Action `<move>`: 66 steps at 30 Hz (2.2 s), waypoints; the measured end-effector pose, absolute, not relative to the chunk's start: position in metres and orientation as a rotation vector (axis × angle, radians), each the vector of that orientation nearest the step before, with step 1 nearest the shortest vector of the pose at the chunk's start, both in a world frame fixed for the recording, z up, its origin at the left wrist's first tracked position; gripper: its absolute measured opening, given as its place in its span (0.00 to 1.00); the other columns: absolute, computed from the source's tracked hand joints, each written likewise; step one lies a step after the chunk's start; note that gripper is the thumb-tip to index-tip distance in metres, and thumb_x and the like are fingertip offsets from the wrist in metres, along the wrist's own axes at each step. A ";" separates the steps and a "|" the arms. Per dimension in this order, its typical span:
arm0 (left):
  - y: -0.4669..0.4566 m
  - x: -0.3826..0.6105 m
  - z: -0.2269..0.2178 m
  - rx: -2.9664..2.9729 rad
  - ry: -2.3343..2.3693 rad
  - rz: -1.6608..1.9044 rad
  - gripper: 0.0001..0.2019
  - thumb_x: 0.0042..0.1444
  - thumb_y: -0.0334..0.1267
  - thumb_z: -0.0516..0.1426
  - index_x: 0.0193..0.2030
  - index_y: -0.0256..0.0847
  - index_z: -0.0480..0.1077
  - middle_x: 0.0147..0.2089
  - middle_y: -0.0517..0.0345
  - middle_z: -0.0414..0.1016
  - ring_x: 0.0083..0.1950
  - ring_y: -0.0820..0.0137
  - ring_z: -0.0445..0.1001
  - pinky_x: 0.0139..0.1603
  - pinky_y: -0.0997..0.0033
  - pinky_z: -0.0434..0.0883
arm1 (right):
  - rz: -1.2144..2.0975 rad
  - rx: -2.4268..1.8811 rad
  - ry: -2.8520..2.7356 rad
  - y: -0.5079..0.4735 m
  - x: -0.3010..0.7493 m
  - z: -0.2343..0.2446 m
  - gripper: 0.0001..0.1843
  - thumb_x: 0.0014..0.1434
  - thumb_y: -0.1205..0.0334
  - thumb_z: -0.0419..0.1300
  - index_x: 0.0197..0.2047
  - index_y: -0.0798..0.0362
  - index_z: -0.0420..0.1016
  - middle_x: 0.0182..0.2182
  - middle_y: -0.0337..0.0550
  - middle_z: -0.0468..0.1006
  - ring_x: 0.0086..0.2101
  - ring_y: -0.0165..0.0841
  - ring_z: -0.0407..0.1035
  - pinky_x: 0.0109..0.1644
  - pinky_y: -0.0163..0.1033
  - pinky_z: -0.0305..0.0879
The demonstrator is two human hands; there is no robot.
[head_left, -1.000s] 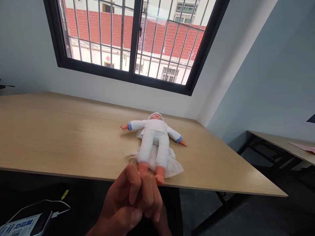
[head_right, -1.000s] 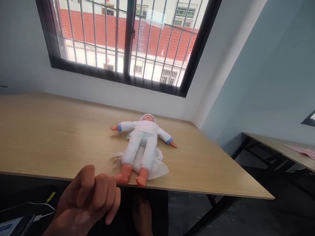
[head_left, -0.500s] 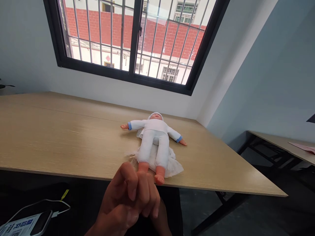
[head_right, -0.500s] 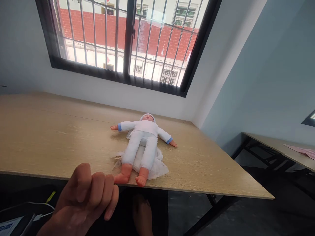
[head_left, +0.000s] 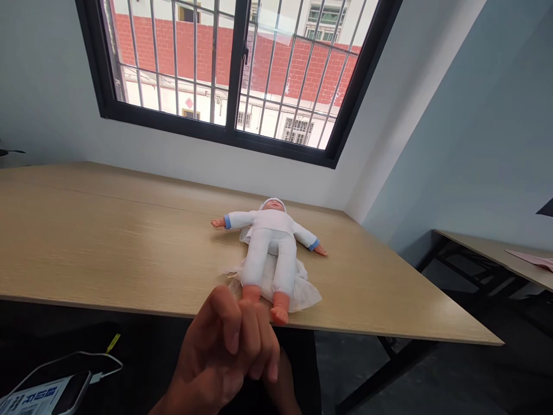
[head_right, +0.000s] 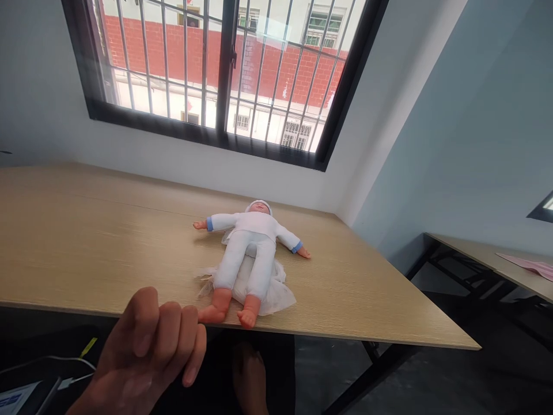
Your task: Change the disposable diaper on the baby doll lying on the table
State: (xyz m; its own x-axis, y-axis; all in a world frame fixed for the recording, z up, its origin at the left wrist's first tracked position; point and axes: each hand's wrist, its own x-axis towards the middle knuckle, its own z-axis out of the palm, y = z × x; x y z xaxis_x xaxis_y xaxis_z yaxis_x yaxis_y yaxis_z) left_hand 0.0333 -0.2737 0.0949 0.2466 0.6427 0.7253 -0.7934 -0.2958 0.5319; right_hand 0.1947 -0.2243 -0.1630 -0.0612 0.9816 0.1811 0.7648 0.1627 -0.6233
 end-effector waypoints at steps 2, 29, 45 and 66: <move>-0.273 0.033 0.093 1.229 -0.173 1.421 0.13 0.61 0.32 0.56 0.33 0.44 0.52 0.25 0.67 0.50 0.28 0.77 0.54 0.33 0.78 0.66 | 0.487 -1.662 -1.877 -0.224 0.194 -0.163 0.22 0.66 0.62 0.43 0.37 0.45 0.79 0.30 0.44 0.78 0.40 0.43 0.77 0.45 0.43 0.69; -0.272 0.034 0.092 1.253 -0.208 1.445 0.14 0.62 0.31 0.56 0.33 0.44 0.52 0.25 0.67 0.49 0.28 0.77 0.54 0.33 0.79 0.66 | 0.473 -1.582 -1.841 -0.218 0.199 -0.192 0.18 0.64 0.64 0.46 0.40 0.44 0.78 0.33 0.43 0.80 0.39 0.42 0.77 0.44 0.43 0.68; -0.270 0.036 0.093 1.208 -0.180 1.456 0.14 0.63 0.35 0.56 0.32 0.43 0.52 0.25 0.67 0.49 0.28 0.77 0.54 0.30 0.79 0.63 | 0.491 -1.596 -1.841 -0.220 0.198 -0.184 0.20 0.65 0.64 0.44 0.38 0.44 0.78 0.34 0.41 0.80 0.37 0.41 0.77 0.44 0.43 0.69; -0.268 0.034 0.097 1.028 -0.124 1.484 0.16 0.53 0.39 0.59 0.26 0.41 0.52 0.26 0.63 0.50 0.31 0.72 0.55 0.38 0.72 0.65 | 0.539 -1.517 -1.882 -0.211 0.203 -0.192 0.20 0.67 0.60 0.44 0.41 0.50 0.78 0.37 0.47 0.81 0.37 0.38 0.76 0.42 0.39 0.66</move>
